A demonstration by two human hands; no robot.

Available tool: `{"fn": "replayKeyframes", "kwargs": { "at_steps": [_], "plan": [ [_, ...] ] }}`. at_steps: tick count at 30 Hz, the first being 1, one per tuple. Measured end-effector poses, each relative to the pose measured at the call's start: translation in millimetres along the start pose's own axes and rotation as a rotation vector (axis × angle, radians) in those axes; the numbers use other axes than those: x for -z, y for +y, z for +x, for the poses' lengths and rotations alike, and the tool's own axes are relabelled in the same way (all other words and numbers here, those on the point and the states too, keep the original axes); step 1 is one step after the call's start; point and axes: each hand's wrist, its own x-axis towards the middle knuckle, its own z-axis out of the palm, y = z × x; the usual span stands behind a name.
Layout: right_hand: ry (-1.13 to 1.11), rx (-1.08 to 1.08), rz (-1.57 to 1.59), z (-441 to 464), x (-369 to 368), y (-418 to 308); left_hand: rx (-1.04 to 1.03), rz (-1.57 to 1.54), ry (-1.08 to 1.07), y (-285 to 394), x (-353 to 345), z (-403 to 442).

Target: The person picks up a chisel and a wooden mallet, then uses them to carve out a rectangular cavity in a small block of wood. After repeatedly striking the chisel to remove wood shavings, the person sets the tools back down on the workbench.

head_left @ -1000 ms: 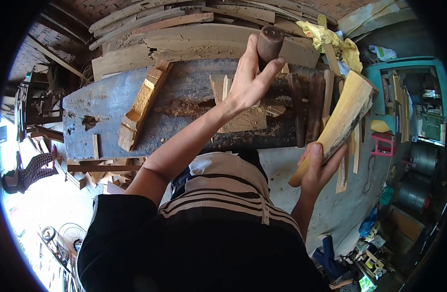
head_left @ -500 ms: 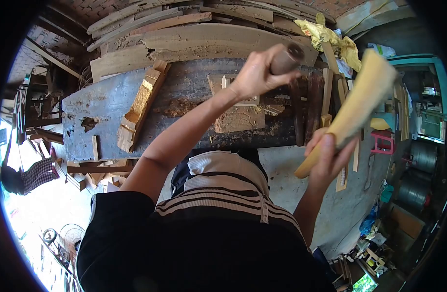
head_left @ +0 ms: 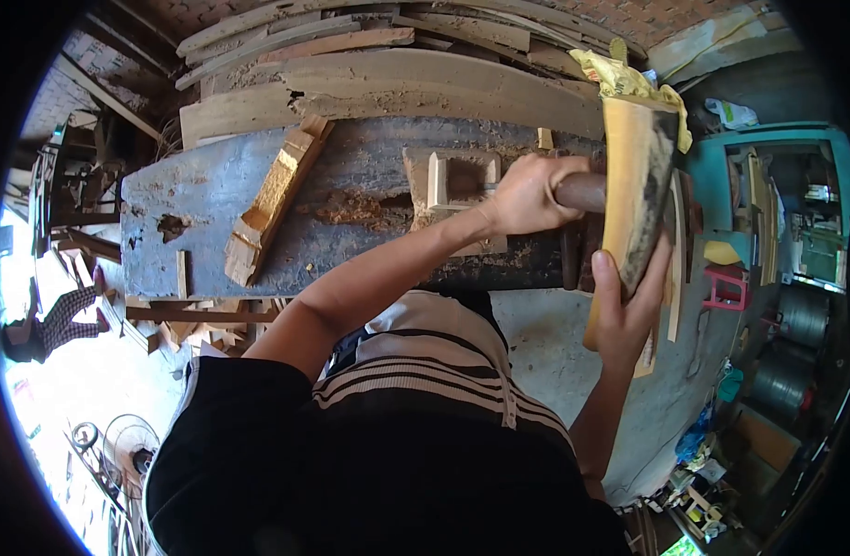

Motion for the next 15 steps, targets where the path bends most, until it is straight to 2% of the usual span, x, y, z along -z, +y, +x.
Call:
{"fn": "replayKeyframes", "kwargs": {
  "at_steps": [2, 3, 4, 6, 9, 14, 15],
  "plan": [
    [-0.021, 0.025, 0.143, -2, -1, 7, 0.01, -0.077, 0.078, 1, 11, 5],
    [-0.021, 0.022, 0.142, -4, -2, 9, 0.169, -0.182, 0.055, 3, 21, 7],
    [0.011, -0.009, 0.204, -6, -5, 9, 0.158, -0.233, 0.16, 1, 27, 11],
    [0.043, -0.049, 0.272, -10, -9, 13, 0.267, -0.326, 0.344, 9, 42, 20],
    [0.093, -0.202, 0.349, -15, -14, 21, 0.266, -0.224, 0.509, 11, 57, 25],
    [0.123, -0.166, 0.334, -19, -19, 19, 0.196, -0.106, 0.499, 4, 56, 5],
    [0.114, -0.162, 0.322, -20, -20, 19, 0.108, -0.075, 0.499, 2, 55, 1]
  ]
}}
